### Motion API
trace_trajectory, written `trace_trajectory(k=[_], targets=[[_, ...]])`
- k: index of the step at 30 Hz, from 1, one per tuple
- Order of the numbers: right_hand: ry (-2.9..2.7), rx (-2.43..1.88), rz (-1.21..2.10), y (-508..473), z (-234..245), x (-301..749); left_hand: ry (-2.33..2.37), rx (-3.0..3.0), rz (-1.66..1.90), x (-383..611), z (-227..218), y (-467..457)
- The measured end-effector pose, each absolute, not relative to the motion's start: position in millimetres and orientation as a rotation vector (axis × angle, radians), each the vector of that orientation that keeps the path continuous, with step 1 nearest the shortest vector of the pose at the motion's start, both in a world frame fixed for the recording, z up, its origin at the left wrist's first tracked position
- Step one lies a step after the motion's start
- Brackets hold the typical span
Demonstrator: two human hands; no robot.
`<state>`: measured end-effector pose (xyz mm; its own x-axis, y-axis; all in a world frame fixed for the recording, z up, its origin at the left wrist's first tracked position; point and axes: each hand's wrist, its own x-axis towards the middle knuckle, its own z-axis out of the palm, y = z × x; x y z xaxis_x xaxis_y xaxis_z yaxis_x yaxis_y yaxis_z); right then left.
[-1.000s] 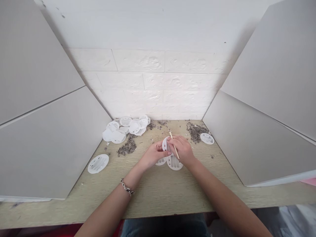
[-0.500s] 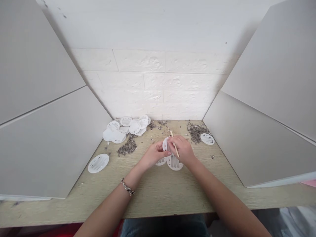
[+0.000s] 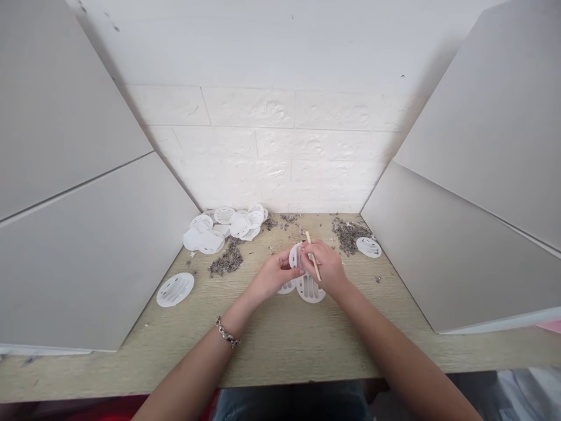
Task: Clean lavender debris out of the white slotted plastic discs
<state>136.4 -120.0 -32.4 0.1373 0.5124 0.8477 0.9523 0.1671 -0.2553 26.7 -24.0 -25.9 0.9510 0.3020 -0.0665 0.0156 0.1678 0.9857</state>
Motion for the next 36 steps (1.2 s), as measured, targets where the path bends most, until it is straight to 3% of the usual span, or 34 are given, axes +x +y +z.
trace_trajectory(k=[36], targets=[[-1.605,-1.537,-0.728,-122.8,-28.7,134.5,0.353,1.236,0.225,28.2,-28.1,-27.0]])
